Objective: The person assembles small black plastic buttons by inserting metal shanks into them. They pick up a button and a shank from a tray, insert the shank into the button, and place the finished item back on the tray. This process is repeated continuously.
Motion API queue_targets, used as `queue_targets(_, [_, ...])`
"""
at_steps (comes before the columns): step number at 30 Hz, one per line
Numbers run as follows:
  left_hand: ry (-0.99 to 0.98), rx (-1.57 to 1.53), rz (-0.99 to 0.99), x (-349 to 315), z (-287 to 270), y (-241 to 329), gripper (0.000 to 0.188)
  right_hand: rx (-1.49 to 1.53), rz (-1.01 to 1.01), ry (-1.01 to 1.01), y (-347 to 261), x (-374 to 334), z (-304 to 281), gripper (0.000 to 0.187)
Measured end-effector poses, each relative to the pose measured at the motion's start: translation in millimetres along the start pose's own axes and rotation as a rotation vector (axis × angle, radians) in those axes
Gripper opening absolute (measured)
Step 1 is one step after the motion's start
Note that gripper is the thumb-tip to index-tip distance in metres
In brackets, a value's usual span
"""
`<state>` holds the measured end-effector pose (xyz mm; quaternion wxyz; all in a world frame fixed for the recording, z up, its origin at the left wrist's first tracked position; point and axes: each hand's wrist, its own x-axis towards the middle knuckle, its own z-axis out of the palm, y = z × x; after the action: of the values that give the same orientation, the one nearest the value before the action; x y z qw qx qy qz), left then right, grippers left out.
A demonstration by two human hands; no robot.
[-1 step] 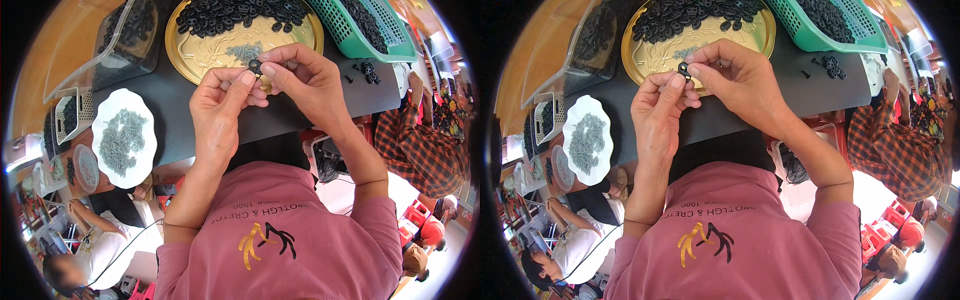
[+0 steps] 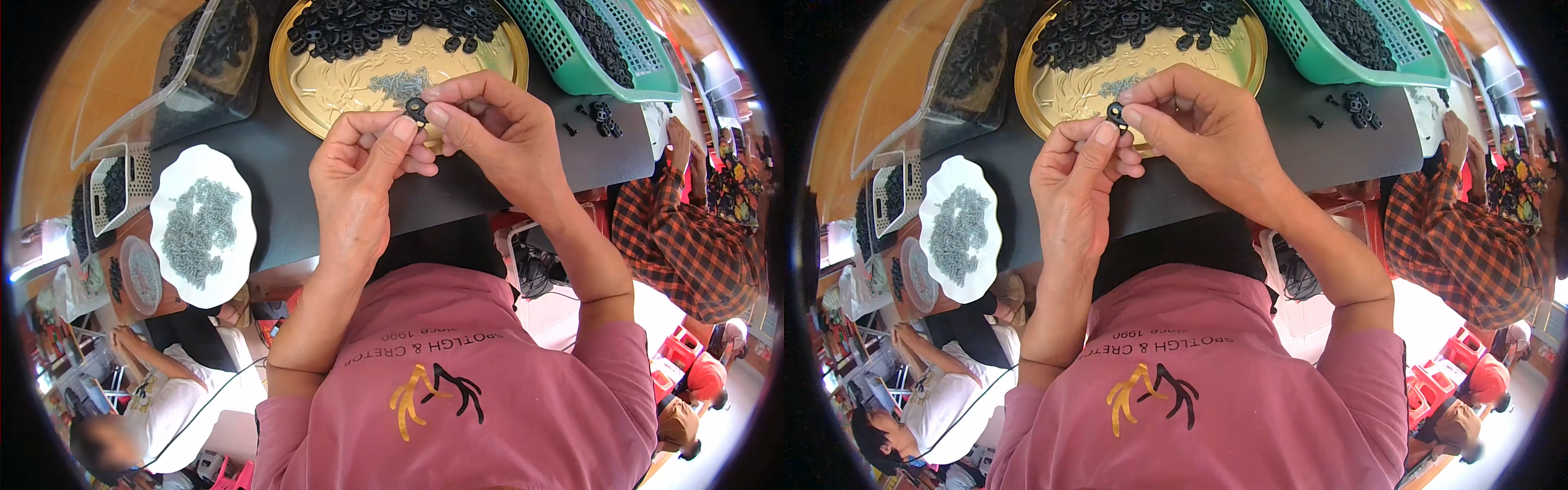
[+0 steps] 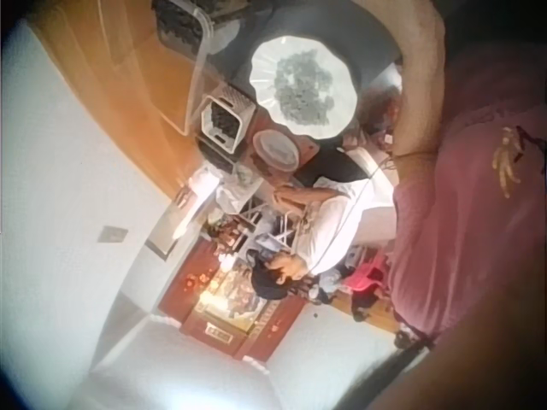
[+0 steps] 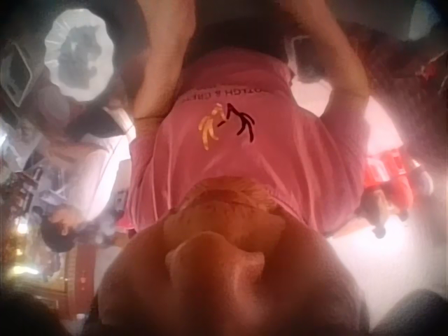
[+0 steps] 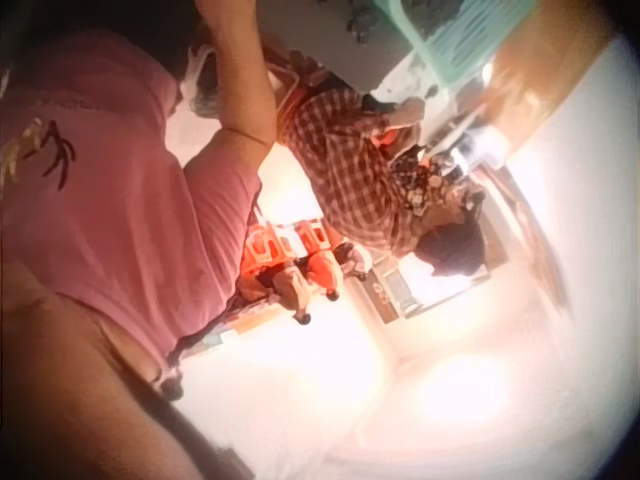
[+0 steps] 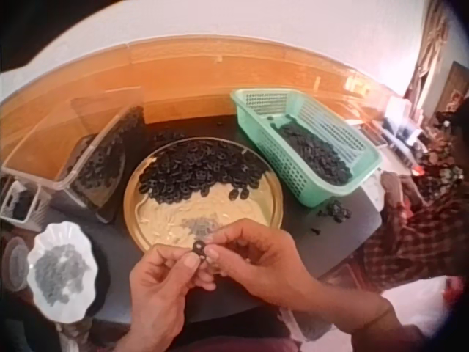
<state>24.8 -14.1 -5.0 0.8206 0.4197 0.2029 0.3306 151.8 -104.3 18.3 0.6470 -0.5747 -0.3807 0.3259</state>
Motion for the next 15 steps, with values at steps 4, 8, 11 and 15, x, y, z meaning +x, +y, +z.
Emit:
queue_targets(4, [-0.010,-0.038,0.041,-1.0,-0.6,-3.1,0.011,-0.007,-0.019,0.019,1.1,-1.2,2.5,0.013])
queue_targets(8, [-0.009,-0.061,0.060,-2.1,-0.2,-4.3,0.010,0.005,-0.010,0.038,-0.3,-0.9,7.0,0.012])
queue_targets(11, [-0.008,-0.091,0.056,-2.6,-2.5,-7.0,0.008,0.064,0.031,0.025,-1.8,-0.3,7.8,0.011])
queue_targets(15, [-0.011,-0.102,0.036,-1.2,-1.3,-5.4,0.009,0.055,0.050,0.006,-1.4,1.7,5.3,0.011])
